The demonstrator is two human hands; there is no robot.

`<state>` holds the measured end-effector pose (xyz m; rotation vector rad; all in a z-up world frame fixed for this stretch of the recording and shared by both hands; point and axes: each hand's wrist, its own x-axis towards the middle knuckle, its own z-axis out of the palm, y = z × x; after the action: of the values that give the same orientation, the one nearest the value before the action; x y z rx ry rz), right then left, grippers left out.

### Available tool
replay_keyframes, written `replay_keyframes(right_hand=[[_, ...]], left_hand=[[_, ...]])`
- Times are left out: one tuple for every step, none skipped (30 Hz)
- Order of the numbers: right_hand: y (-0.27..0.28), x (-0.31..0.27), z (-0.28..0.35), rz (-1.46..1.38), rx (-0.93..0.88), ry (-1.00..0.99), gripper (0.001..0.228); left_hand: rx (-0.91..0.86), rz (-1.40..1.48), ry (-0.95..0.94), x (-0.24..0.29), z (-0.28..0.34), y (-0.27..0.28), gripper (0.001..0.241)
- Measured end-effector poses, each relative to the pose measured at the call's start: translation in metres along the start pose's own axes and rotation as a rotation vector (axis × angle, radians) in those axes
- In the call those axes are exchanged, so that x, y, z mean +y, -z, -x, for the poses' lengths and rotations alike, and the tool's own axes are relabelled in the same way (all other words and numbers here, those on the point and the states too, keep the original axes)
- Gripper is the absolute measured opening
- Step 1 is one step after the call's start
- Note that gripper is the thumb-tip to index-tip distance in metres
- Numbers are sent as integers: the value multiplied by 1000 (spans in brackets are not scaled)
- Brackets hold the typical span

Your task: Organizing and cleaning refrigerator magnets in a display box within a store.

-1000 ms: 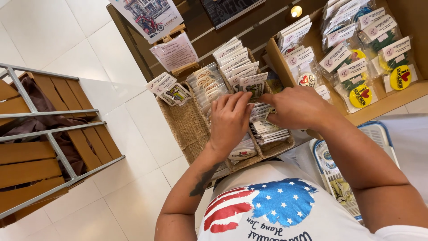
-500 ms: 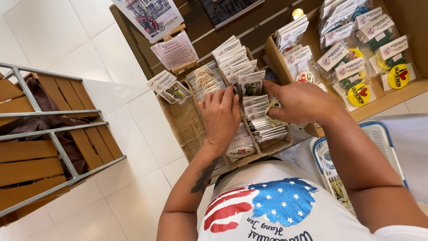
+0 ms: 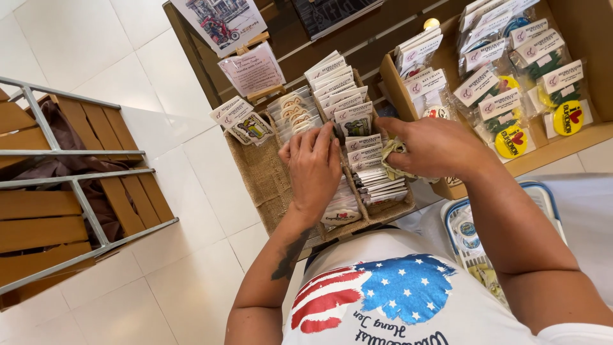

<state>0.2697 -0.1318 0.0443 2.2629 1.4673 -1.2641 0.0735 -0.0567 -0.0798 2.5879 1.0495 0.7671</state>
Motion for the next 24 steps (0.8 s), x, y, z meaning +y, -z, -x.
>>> replay_keyframes(right_hand=[[1,0,1,5,1,4,68],[3,0,2,20,-17,10,66],[3,1,3,32,-36,15,65],[3,1,1,35,-37,18,65],[4,2,-2,34,-44,22,65],[4,3,-5,34,-52,26,65],[2,6,-12,38,-54,30,65],[-1,10,-19,68,-70,55,66],[-4,14,-26,98,-88,78,67],[-3,12,-29,102,-93,80,67],[-2,10,-30,133,-110,79,64],[-2,8,-31,164,-127,77,62],[-6,11,-37,169,-130,79,62],[-10,13,-43,205,-130,101,61],[-14,16,-49,241,-128,122,61],[-13,16,-47,244,-127,123,61],[-15,17,-44,257,-119,130,61],[-16,17,-41,271,-111,137,61],[-17,17,-37,271,-113,137,61],[-18,16,-34,277,-109,137,59],[-18,15,-31,284,-98,137,57],[-15,12,-29,284,-94,137,57],[-15,9,-26,275,-92,120,57],[-14,6,-24,266,-91,103,57]], left_hand=[[5,-2,4,0,2,1,26],[-11,7,-4,1,4,2,25],[-29,17,-13,1,7,3,24],[-27,16,-10,3,9,4,24],[-66,4,-18,4,11,5,25],[-104,-7,-25,6,13,5,26],[-102,-9,-20,10,9,9,26],[-153,-11,-18,13,6,14,27],[-206,-11,-16,18,4,17,28],[-206,-11,-9,16,3,12,28],[-245,-23,-25,14,3,7,33],[-284,-35,-42,13,4,3,38],[-283,-34,-37,11,4,-3,38],[-295,-61,-60,10,5,-7,39],[-306,-87,-86,8,4,-12,41],[-303,-87,-85,7,5,-19,41],[-313,-116,-90,6,6,-26,40],[-322,-144,-95,4,8,-33,39],[-324,-144,-93,7,7,-32,39],[-402,-151,-57,9,7,-31,39],[-476,-160,-24,10,4,-30,40],[-473,-162,-26,11,3,-26,40],[-468,-155,-47,13,3,-22,39],[-462,-149,-67,14,4,-19,37]])
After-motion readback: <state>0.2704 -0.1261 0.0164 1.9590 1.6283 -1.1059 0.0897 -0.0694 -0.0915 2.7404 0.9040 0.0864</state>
